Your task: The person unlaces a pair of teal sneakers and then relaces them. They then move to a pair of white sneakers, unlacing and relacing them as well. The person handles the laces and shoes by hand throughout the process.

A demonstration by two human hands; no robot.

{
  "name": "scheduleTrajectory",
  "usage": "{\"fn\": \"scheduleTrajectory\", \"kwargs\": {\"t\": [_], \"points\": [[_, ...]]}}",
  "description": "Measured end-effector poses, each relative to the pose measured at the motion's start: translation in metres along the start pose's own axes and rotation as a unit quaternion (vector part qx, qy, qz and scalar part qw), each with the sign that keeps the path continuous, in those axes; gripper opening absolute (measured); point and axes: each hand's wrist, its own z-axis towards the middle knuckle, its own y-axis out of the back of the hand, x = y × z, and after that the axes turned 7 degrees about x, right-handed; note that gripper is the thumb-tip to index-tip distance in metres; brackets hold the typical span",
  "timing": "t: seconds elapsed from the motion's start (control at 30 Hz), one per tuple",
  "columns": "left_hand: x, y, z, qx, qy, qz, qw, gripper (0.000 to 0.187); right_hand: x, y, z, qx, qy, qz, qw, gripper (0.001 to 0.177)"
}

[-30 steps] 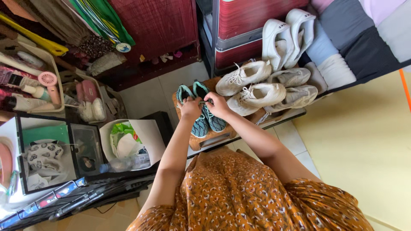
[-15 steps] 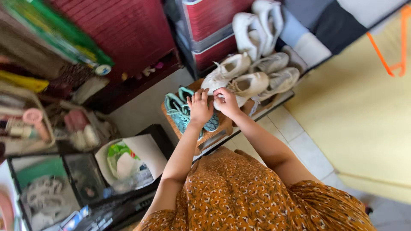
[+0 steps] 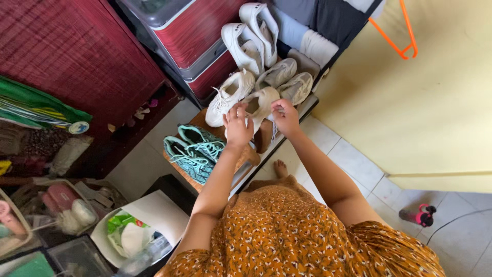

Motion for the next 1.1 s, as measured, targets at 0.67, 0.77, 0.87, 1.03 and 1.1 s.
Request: {"fn": "scheduleTrajectory", "kwargs": {"t": [0.67,0.77,0.87,1.03,1.1], "points": [[0.025,-0.044,0.104,0.066,0.203,0.092,0.973,0.075,0.004,0.025,0.146,0.242,0.167,-0.041,0.955,0.016],[0.03,-0.025,0.069,-0.062,0.212,0.066,0.973,0.076,0.019,-0.003,0.154,0.272,0.271,-0.083,0.92,0.015],[0.046,-0.006,0.014,-0.159,0.343,0.136,0.916,0.055,0.023,-0.048,0.149,0.353,0.303,-0.08,0.882,0.014],[0.073,0.024,-0.057,-0.209,0.442,0.209,0.847,0.058,-0.001,-0.156,0.091,0.541,0.142,-0.081,0.825,0.03],[0.084,0.028,-0.071,-0.137,0.487,0.128,0.853,0.061,-0.018,-0.188,0.062,0.567,0.152,-0.171,0.791,0.067]]}}
